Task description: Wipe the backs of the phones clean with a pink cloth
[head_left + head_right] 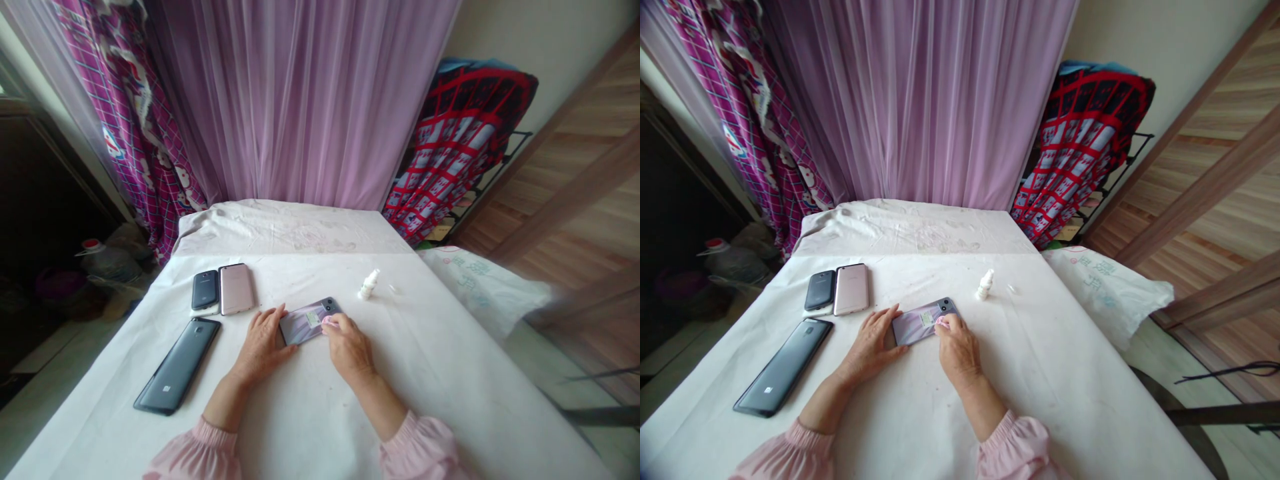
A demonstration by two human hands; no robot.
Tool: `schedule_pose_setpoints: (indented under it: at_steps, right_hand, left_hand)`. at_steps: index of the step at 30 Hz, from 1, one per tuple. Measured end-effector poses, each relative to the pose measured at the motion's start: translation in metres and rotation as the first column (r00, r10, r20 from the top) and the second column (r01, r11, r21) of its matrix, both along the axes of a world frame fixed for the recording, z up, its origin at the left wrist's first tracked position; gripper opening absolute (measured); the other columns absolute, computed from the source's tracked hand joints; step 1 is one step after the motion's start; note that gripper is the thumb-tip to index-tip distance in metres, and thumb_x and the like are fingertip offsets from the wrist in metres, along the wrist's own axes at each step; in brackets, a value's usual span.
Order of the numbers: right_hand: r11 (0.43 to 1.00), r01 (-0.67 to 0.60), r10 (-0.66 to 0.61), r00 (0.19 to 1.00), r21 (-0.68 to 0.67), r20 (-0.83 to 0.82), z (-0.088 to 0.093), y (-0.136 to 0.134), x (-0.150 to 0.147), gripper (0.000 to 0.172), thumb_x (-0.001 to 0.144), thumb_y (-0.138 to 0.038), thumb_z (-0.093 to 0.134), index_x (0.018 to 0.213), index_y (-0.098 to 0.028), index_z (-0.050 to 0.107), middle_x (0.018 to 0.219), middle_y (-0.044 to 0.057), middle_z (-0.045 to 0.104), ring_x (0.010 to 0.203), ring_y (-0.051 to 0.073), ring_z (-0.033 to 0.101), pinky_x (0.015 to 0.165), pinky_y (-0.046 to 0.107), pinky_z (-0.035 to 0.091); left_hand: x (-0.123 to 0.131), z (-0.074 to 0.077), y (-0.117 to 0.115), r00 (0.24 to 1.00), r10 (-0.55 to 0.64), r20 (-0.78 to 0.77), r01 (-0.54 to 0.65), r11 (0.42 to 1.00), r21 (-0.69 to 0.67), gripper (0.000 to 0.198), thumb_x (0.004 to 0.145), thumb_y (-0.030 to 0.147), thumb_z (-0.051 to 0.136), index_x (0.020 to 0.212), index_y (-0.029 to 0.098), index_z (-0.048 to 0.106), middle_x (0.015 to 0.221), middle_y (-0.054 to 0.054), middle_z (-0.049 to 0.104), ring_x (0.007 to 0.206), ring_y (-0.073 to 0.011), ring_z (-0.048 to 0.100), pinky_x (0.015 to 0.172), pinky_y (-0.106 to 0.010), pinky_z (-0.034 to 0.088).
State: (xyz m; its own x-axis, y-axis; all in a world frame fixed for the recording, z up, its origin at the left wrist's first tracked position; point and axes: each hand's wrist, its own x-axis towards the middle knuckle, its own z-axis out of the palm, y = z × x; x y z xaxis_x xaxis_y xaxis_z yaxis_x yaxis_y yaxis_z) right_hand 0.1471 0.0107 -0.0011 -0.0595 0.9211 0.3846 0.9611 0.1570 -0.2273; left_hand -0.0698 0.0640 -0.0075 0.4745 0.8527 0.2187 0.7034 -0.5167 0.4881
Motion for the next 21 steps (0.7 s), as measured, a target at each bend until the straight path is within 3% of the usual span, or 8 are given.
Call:
schedule_pose_setpoints:
  at_steps: [8, 15, 21]
  right_hand:
    - [0.988, 0.150, -0.149, 0.989, 0.030, -0.007, -0.004, 0.009, 0.033, 0.030, 0.090, -0.019, 0.045, 0.086, -0.027, 0.073, 0.096, 0.005, 0.066, 0.079, 0.018, 0.059, 0.063, 0.025, 0.041]
    - [0.986, 0.154, -0.154, 0.988, -0.068, 0.005, 0.003, -0.002, 0.029, 0.031, 0.092, -0.017, 0.044, 0.090, -0.025, 0.073, 0.101, 0.005, 0.066, 0.087, 0.016, 0.060, 0.070, 0.022, 0.042]
    - [0.977, 0.155, -0.154, 0.988, -0.145, 0.020, 0.009, -0.003, 0.029, 0.029, 0.091, -0.016, 0.046, 0.093, -0.026, 0.073, 0.103, 0.004, 0.066, 0.091, 0.016, 0.060, 0.074, 0.021, 0.042]
  left_hand:
    - [-0.001, -0.001, 0.000, 1.000, -0.007, 0.016, 0.007, 1.000, 0.009, 0.079, 0.072, 0.033, 0.066, 0.142, 0.020, 0.032, 0.131, -0.011, 0.057, 0.126, -0.0306, 0.045, 0.110, -0.052, 0.025]
    - [-0.001, -0.002, 0.000, 1.000, -0.020, -0.014, 0.021, 1.000, 0.023, 0.080, 0.071, 0.032, 0.067, 0.142, 0.017, 0.032, 0.133, -0.013, 0.055, 0.127, -0.0314, 0.045, 0.110, -0.053, 0.025]
    - [0.010, -0.001, -0.001, 0.998, 0.007, -0.070, -0.004, 0.999, 0.046, 0.080, 0.074, 0.041, 0.068, 0.141, 0.017, 0.033, 0.133, -0.014, 0.056, 0.128, -0.0341, 0.043, 0.109, -0.058, 0.022]
